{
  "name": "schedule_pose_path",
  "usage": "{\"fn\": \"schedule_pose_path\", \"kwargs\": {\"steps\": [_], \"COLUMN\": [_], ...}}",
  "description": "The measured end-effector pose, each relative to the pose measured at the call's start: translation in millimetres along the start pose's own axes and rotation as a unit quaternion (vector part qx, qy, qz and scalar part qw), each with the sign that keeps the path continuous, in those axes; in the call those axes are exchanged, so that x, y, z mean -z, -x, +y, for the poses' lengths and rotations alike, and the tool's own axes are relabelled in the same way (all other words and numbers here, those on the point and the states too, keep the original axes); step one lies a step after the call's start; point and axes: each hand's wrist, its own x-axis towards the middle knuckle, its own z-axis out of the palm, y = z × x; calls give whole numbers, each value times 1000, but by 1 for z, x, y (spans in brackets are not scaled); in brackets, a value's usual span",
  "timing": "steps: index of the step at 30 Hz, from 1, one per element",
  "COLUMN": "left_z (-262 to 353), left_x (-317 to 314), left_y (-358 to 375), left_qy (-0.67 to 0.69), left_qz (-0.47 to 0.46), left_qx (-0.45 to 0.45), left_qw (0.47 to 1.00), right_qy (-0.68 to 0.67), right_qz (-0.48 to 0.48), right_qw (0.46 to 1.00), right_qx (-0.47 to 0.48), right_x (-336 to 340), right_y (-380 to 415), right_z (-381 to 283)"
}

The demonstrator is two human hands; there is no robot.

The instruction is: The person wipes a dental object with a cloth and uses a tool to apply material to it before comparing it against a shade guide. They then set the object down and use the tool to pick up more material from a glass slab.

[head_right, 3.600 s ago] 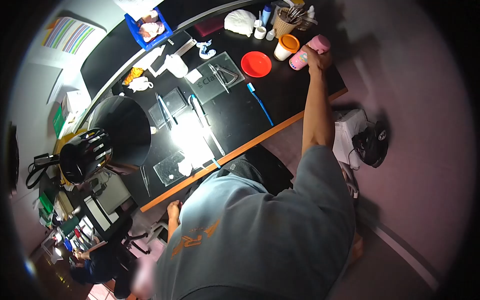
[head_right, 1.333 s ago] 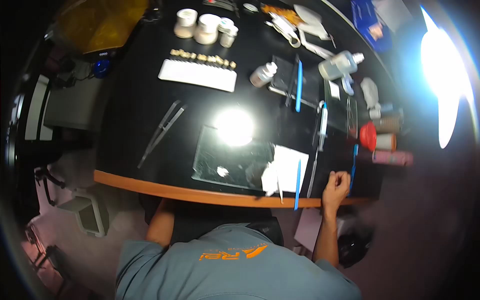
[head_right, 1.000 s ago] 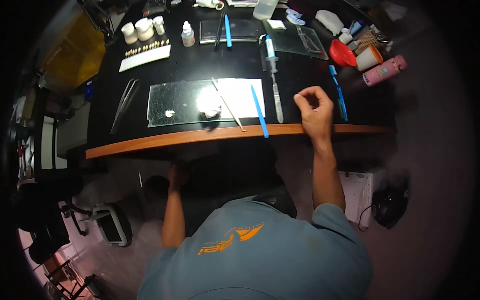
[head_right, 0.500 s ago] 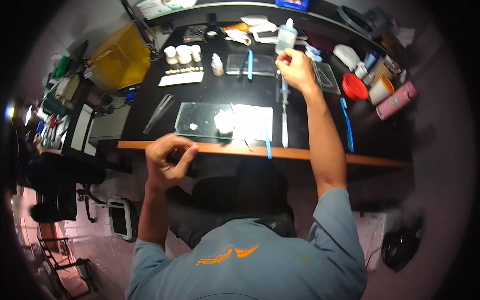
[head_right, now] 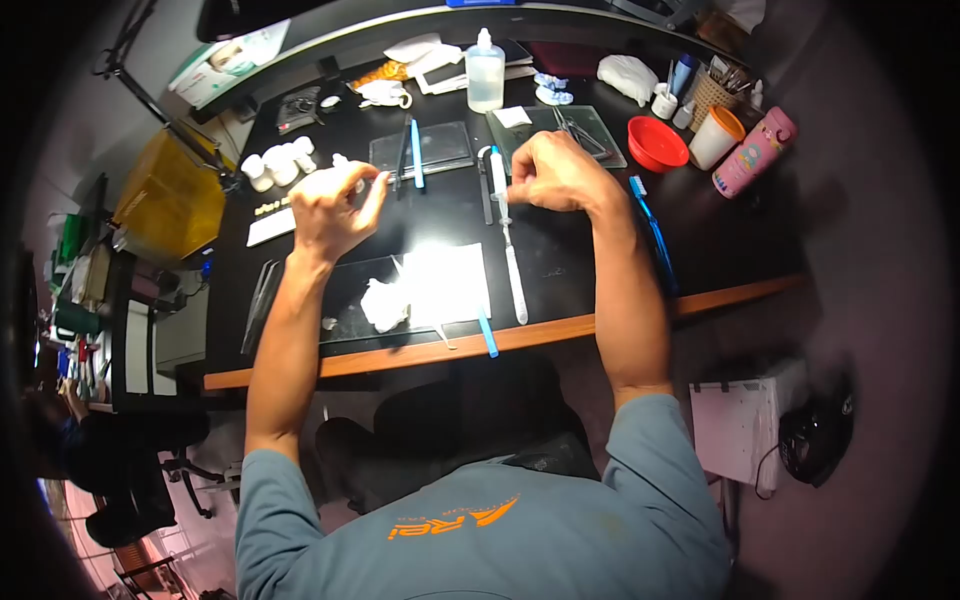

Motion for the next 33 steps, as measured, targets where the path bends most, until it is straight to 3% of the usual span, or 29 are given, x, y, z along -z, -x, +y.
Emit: {"fn": "schedule_pose_path", "kwargs": {"steps": [3,7,12,15,18,20,25,28,33], "left_z": [1,-14,-15,-13,-17,-14,-22,-23,6], "left_x": [13,15,15,14,22,30,33,51,60], "left_y": [5,11,12,17,14,10,12,2,1], "left_qy": [39,90,88,94,188,227,298,365,281], "left_qz": [-17,-7,-14,-71,-222,-342,-405,-470,-556], "left_qx": [78,164,176,177,165,192,196,239,138], "left_qw": [996,982,980,977,942,891,842,767,770], "right_qy": [17,32,-6,-28,-14,-27,-74,-73,-16], "right_qz": [-92,-138,-155,-137,-124,-118,-106,-104,-97], "right_qw": [995,990,986,987,988,987,973,968,979], "right_qx": [-36,-16,64,78,93,103,191,215,179], "right_x": [9,-2,-14,-23,-31,-36,-62,-83,-93], "right_y": [13,11,9,9,6,5,6,10,14], "right_z": [-12,-20,-44,-49,-47,-50,-65,-70,-78]}}
